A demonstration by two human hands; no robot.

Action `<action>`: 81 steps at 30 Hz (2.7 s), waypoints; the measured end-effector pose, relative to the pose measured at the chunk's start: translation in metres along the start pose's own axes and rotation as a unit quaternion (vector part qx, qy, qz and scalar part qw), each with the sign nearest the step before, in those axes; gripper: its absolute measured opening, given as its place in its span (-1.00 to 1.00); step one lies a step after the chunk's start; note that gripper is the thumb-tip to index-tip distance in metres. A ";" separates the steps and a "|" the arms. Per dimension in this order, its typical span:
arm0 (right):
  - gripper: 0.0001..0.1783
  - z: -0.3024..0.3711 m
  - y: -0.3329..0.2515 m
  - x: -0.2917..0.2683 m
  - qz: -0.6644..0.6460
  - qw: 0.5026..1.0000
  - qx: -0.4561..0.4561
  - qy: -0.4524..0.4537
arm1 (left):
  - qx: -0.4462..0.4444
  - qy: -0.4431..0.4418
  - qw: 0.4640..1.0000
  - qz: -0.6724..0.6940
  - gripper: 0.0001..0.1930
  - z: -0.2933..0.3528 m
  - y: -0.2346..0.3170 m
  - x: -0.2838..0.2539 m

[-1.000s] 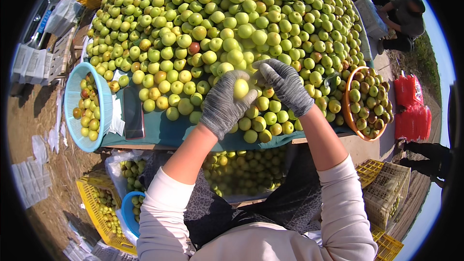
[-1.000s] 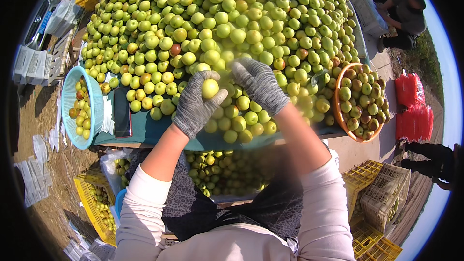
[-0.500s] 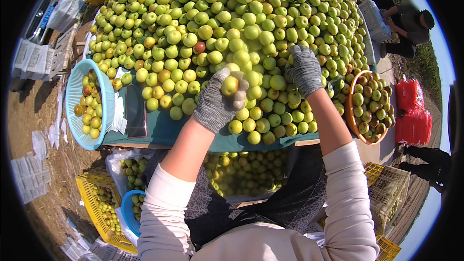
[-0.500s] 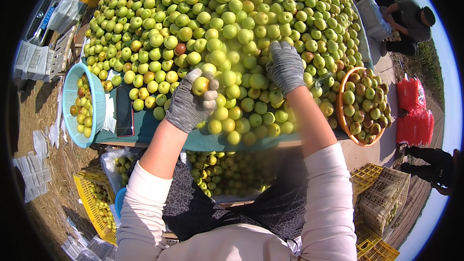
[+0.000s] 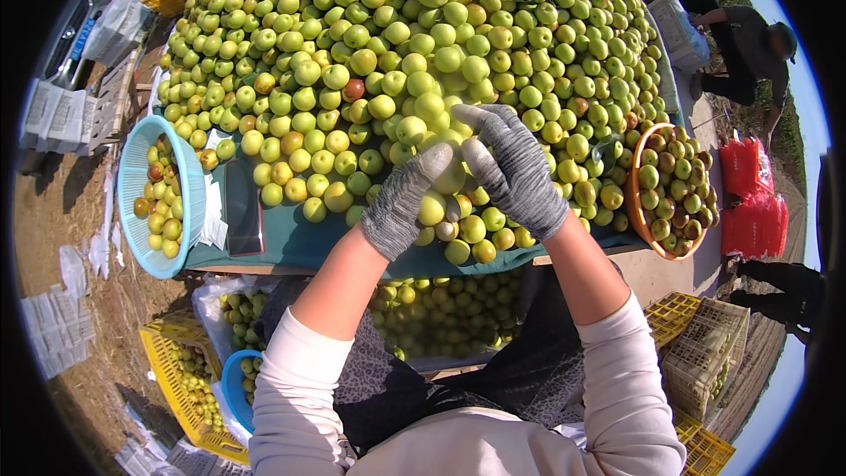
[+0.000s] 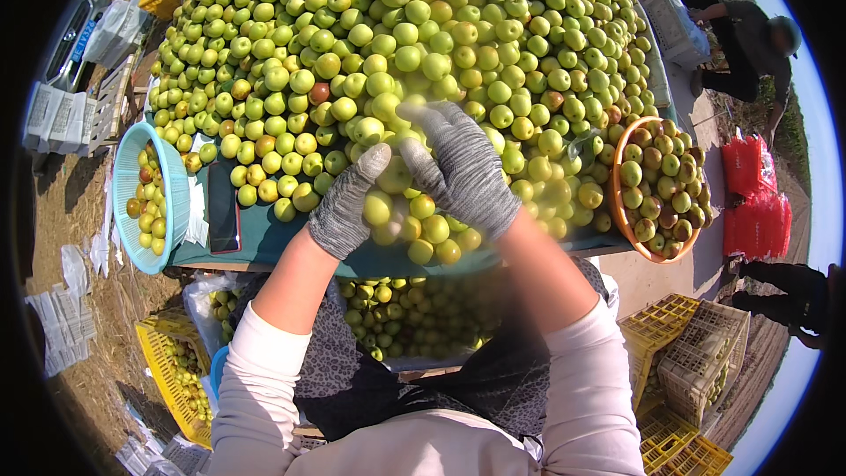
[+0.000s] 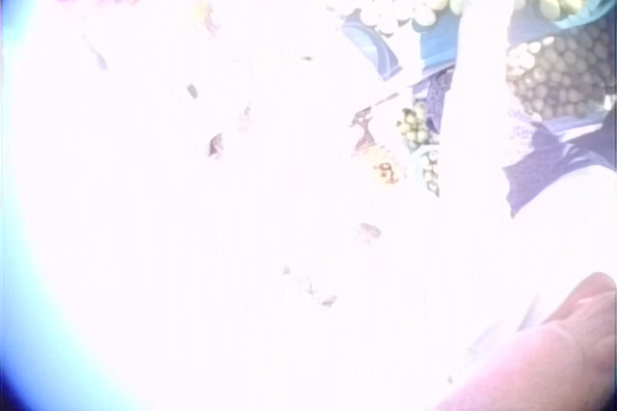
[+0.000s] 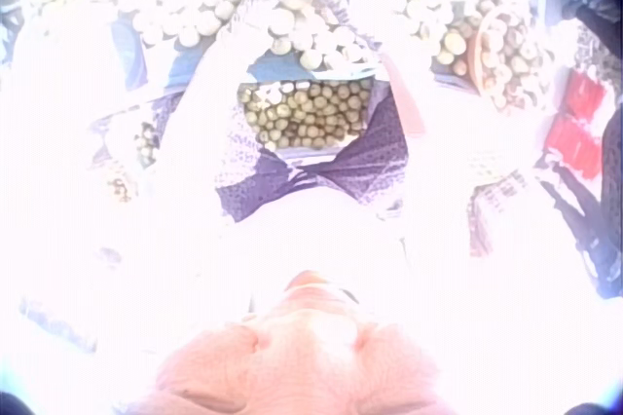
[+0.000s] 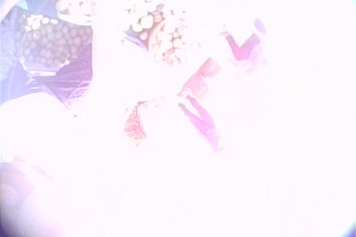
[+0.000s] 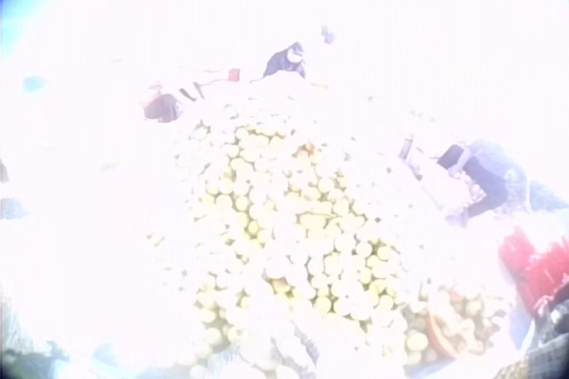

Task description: The person sorts green plums by hand from a large pile on a table into a white bin below. They repeatedly pick, inspect, and place plums into the bin, occasionally moving aside a small blue basket and a dark rectangular object.

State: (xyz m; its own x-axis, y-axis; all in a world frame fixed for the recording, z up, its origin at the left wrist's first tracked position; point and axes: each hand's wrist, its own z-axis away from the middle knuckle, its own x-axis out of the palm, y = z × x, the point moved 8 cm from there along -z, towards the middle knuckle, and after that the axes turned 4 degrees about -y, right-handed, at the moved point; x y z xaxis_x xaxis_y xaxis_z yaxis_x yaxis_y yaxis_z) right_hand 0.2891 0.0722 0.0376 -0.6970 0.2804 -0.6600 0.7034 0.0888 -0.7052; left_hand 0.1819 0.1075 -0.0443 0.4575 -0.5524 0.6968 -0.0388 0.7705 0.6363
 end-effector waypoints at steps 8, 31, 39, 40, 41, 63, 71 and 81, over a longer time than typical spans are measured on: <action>-0.42 -0.067 0.061 0.022 0.337 0.941 -0.009 0.010 | 0.244 -0.059 0.936 0.247 -0.62 0.041 0.112 -0.059; -0.66 -0.083 0.099 0.007 0.434 0.891 0.108 -0.083 | 0.459 0.262 0.834 0.157 -0.66 0.130 0.168 -0.148; -0.72 -0.102 0.108 -0.016 0.284 0.947 0.143 0.049 | 0.633 -0.110 0.599 -0.478 -0.71 0.139 0.129 0.131; -0.71 -0.112 0.115 -0.020 0.297 0.937 0.168 0.070 | 0.640 -0.114 0.587 -0.483 -0.72 0.149 0.132 0.139; -0.67 -0.123 0.122 -0.020 0.308 0.930 0.188 0.072 | 0.640 -0.126 0.579 -0.488 -0.73 0.157 0.135 0.142; -0.51 -0.098 0.043 0.012 0.040 0.994 0.079 -0.060 | 0.199 0.139 0.964 -0.103 -0.48 0.008 0.090 -0.052; -0.69 -0.180 0.091 -0.064 0.223 0.946 0.173 0.157 | 0.069 0.180 0.945 0.265 -0.76 0.004 0.051 -0.060; -0.48 -0.200 0.147 -0.055 0.433 0.853 0.278 -0.086 | 0.072 0.107 0.975 0.180 -0.56 0.004 0.049 -0.058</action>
State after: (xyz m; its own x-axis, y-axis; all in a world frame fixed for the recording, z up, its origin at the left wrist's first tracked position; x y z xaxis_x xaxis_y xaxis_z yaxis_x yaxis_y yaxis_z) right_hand 0.4586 0.2607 0.0223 0.0059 -0.1381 -0.9904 0.8242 -0.5602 0.0831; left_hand 0.1495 0.1764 -0.0523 0.5652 -0.1647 0.8083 -0.3473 0.8413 0.4143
